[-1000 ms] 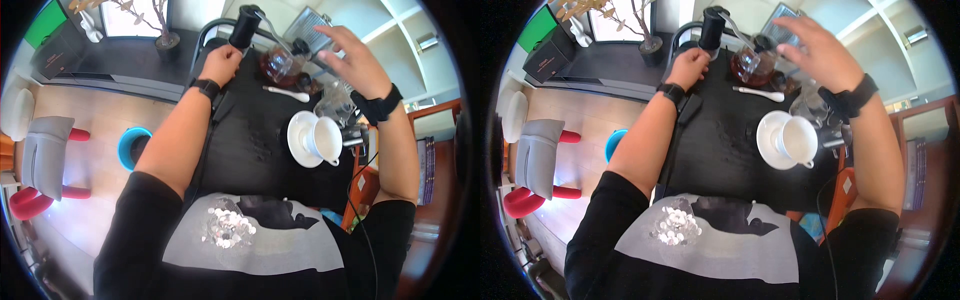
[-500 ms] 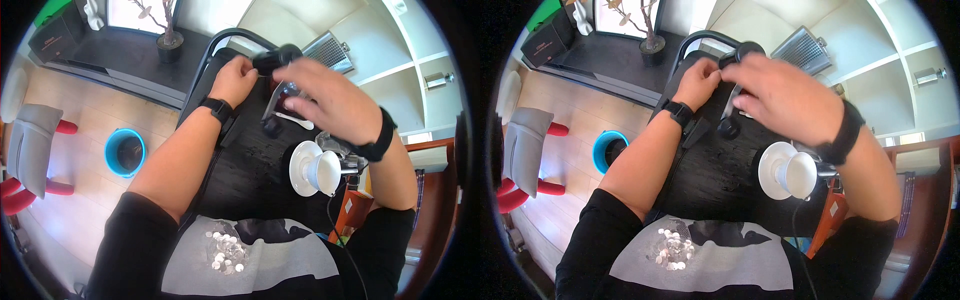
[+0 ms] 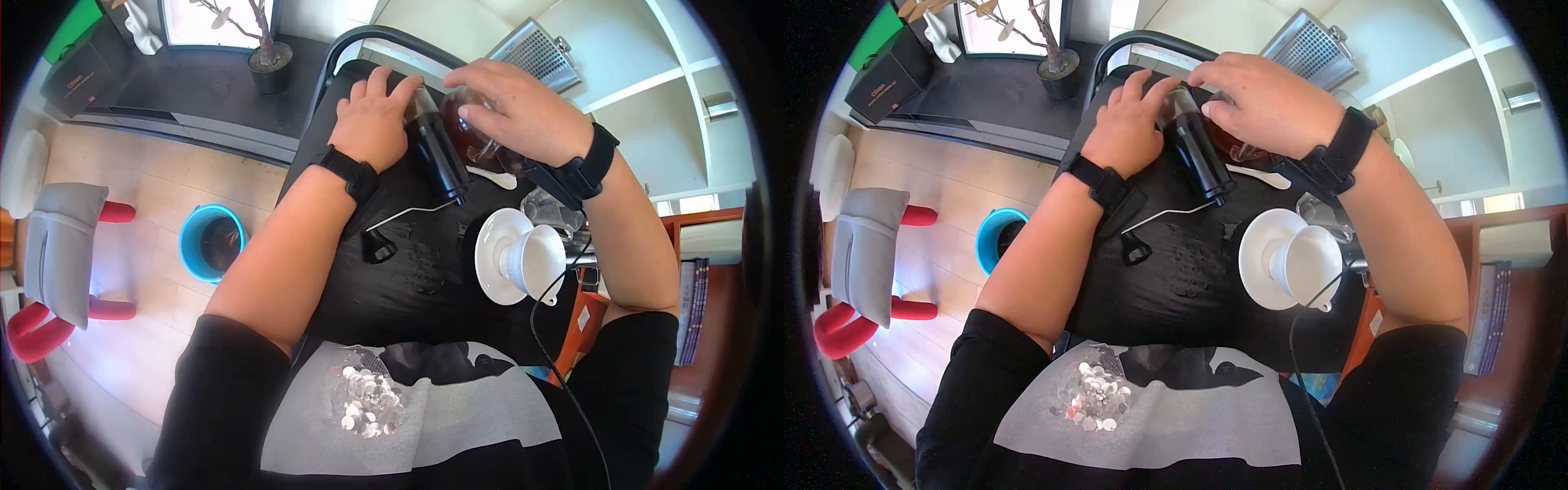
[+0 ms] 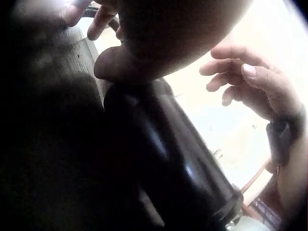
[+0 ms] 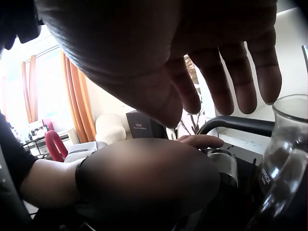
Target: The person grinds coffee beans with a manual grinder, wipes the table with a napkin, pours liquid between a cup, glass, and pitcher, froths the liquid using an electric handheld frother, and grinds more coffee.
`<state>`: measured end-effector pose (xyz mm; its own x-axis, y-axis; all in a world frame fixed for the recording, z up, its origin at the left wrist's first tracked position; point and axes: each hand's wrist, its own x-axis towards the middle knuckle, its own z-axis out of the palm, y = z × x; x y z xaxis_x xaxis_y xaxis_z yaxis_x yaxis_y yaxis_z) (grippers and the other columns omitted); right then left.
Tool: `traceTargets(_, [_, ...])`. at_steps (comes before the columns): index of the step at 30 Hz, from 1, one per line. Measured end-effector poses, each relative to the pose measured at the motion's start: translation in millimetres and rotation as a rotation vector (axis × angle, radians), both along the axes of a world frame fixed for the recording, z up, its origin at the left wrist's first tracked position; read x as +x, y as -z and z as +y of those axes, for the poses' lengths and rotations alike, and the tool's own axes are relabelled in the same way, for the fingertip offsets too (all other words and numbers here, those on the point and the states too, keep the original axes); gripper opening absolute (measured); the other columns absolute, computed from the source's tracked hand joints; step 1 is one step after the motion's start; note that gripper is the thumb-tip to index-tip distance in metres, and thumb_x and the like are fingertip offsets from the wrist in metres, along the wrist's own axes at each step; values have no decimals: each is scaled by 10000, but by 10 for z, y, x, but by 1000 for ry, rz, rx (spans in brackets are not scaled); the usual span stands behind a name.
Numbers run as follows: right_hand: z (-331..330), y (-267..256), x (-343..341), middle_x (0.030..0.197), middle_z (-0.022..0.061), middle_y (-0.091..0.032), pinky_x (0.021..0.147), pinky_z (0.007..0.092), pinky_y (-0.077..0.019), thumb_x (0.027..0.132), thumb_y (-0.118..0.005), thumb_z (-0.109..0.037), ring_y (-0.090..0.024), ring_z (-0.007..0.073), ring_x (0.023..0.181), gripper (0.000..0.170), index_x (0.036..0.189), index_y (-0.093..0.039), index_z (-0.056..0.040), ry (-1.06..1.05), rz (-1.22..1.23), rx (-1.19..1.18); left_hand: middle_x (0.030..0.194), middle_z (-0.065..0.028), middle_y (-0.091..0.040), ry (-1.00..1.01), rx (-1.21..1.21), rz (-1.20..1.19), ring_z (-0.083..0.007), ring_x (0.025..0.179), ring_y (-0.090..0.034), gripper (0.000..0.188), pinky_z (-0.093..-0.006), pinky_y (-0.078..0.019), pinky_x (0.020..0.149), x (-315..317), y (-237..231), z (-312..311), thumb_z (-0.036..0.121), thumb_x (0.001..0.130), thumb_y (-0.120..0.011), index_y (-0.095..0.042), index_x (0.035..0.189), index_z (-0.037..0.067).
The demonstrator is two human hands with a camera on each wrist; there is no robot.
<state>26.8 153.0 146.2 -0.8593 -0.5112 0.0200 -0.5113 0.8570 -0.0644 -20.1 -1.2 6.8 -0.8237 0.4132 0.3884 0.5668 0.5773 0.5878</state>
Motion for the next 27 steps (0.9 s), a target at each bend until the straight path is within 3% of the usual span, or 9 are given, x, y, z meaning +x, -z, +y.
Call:
traceTargets(2, [34,-24,79,947,128,-543,801,340,-429,814,-534,-134,-528,276,873,282,1077,-529,-32,23,-24,-7,1242,-109,-437,64,-66,262,-324,1178,-389,456,-461,-365,884,-11,18,0,68,744,-534,-499,1178,204])
traceTargets(5, [70,-64,237,929,113,-546,745,310,-446,822,-535,-147,-537,230,817,270,1063,-538,-24,78,-81,-83,1277,-64,-417,229,-159,355,-326,1215,-350,519,-466,-341,924,41,-24,14,-15,700,-521,-494,1177,187])
traceTargets(9, [115,-148,481,933,85,-558,693,279,-452,839,-538,-161,-541,177,773,249,1054,-552,-35,125,-107,-145,1236,-60,-438,304,-309,457,-336,1195,-367,492,-456,-369,917,70,-43,82,1,706,-535,-500,1163,179])
traceTargets(10, [114,-157,543,933,76,-563,685,273,-452,845,-540,-168,-542,167,767,244,1053,-556,-41,133,-105,-162,1236,-60,-438,308,-319,459,-336,1195,-367,492,-456,-369,917,64,-50,89,1,706,-535,-500,1163,179])
traceTargets(11, [101,-154,615,844,151,-573,677,311,-464,833,-547,-191,-583,243,748,239,979,-568,-3,117,-51,-230,1212,-68,-444,335,-351,439,-337,1176,-380,493,-447,-386,909,60,-66,97,10,694,-553,-498,1157,173])
traceTargets(16, [123,-259,894,828,129,-583,660,299,-459,833,-560,-181,-576,227,726,221,976,-576,-13,193,-43,-272,1153,-86,-456,405,-371,380,-331,1110,-421,515,-412,-426,884,-34,-122,0,25,652,-599,-492,1140,151])
traceTargets(19, [167,-319,1041,812,113,-585,648,293,-454,833,-565,-172,-572,210,710,207,974,-579,-21,225,-28,-320,1137,-111,-463,417,-172,202,-323,1054,-465,505,-382,-428,882,-83,-163,-84,-12,643,-579,-490,1123,121])
traceTargets(24, [200,-233,1089,793,99,-579,632,288,-448,830,-570,-161,-563,187,688,199,965,-579,-15,237,-48,-382,1073,-95,-488,364,-243,289,-310,1041,-481,448,-391,-424,865,-33,-112,-60,-20,684,-540,-493,1111,107])
traceTargets(27, [105,-234,1135,777,99,-574,623,279,-449,826,-577,-159,-556,170,679,205,956,-577,-1,209,-78,-395,1086,-82,-492,259,-426,386,-284,1062,-471,440,-429,-410,864,50,-154,0,9,704,-540,-489,1128,117])
